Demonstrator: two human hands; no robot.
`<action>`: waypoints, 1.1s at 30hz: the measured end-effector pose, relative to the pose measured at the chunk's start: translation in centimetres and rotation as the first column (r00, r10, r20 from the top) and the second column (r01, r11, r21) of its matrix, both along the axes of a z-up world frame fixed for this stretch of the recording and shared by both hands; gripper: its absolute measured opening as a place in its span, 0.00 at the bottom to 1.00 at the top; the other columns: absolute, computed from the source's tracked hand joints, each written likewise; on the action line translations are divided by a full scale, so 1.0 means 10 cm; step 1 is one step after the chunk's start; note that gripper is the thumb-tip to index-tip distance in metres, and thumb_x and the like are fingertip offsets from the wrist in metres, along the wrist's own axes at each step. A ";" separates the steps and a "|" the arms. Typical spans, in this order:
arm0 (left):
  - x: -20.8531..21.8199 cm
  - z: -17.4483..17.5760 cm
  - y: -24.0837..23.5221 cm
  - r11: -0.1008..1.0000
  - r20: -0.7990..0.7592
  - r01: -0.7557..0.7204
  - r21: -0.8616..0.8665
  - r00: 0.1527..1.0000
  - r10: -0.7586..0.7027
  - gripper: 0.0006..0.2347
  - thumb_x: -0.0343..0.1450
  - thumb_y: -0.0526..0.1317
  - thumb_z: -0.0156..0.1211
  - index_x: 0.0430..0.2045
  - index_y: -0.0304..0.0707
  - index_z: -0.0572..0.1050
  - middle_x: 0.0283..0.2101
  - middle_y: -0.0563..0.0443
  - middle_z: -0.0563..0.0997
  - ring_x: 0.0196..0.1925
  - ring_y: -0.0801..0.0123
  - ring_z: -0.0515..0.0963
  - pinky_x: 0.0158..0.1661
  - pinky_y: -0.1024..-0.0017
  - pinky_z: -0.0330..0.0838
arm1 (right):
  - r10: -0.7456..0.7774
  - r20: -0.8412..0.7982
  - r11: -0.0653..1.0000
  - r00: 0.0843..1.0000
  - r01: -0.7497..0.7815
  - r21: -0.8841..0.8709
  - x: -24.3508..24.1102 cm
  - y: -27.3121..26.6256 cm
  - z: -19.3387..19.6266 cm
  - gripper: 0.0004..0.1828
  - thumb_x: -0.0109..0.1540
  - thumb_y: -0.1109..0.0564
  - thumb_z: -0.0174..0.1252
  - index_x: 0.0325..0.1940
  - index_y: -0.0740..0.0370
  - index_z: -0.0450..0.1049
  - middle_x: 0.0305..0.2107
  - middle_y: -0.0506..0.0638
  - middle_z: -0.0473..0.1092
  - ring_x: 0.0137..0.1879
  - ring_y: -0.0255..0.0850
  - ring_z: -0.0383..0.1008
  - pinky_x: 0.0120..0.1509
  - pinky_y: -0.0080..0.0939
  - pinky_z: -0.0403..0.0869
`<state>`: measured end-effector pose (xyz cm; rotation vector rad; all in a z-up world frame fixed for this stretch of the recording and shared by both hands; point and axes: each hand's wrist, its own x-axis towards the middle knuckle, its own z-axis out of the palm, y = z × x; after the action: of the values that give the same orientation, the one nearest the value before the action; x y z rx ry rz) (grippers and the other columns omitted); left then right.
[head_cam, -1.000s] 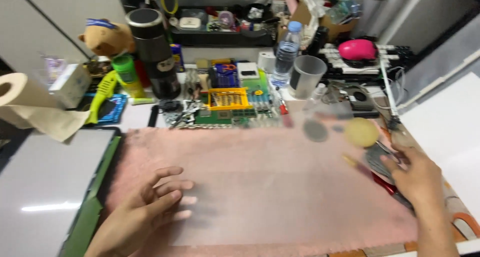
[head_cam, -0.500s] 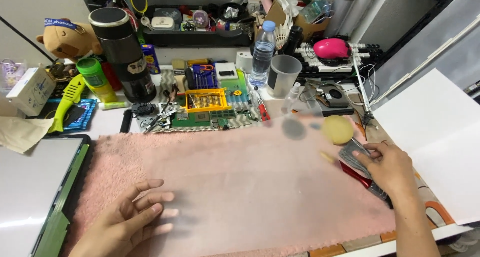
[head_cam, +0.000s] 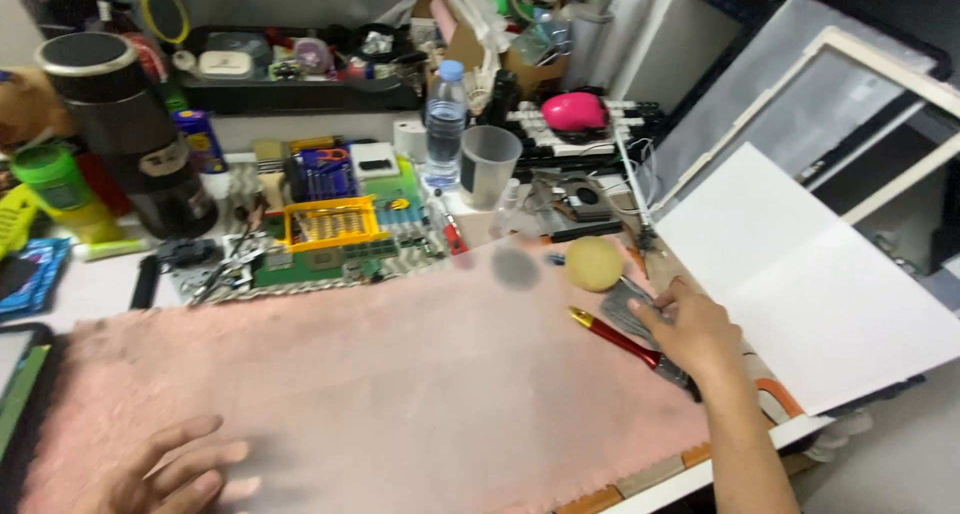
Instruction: The person cleans a rectangular screen panel placed on a pink towel using a brush, a round pad, and a cloth. They wipe the surface repeatedly with each tool, switching between them, and finish by folding the cloth.
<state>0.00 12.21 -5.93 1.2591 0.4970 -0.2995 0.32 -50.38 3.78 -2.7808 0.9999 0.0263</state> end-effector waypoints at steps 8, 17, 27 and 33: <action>-0.08 0.38 -0.12 0.995 -0.126 -0.034 -0.090 0.992 0.022 0.27 0.83 0.09 0.41 0.77 0.24 0.70 0.69 0.10 0.80 0.66 0.08 0.78 0.62 0.14 0.69 | 0.103 0.063 0.993 0.993 -0.106 0.055 0.02 -0.25 -0.16 0.38 0.62 0.22 0.67 0.52 0.58 0.83 0.55 0.56 0.85 0.62 0.56 0.84 0.65 0.50 0.75; -0.40 0.89 -0.37 0.988 0.081 0.150 -0.033 0.986 -0.146 0.16 0.80 0.26 0.62 0.64 0.31 0.80 0.59 0.42 0.95 0.51 0.67 0.87 0.40 0.74 0.75 | 0.183 0.626 0.850 0.758 -0.442 0.287 0.16 -1.70 -1.88 0.33 0.57 0.64 0.83 0.64 0.74 0.79 0.47 0.67 0.77 0.49 0.59 0.78 0.49 0.55 0.74; -0.45 1.22 -0.39 0.953 -0.032 0.162 -0.257 0.984 -0.176 0.21 0.80 0.20 0.51 0.71 0.23 0.70 0.65 0.19 0.85 0.62 0.23 0.89 0.59 0.35 0.88 | 0.375 0.580 0.815 0.723 -0.555 0.164 0.32 -0.56 -0.81 0.32 0.71 0.70 0.68 0.81 0.76 0.73 0.61 0.74 0.75 0.64 0.69 0.77 0.66 0.66 0.78; -0.48 1.37 -0.34 0.983 -0.047 0.152 0.103 0.988 -0.148 0.29 0.73 0.28 0.71 0.74 0.28 0.76 0.57 0.33 0.92 0.52 0.46 0.96 0.58 0.59 0.91 | -0.321 0.553 -0.101 0.769 -0.609 0.787 0.11 0.96 -0.11 0.30 0.63 0.51 0.61 0.71 0.44 0.66 0.75 0.49 0.73 0.72 0.45 0.74 0.76 0.70 0.74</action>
<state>-4.77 8.81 7.75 1.3998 0.4570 -0.4300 1.47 -40.82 2.64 -1.1157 0.1029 -0.0724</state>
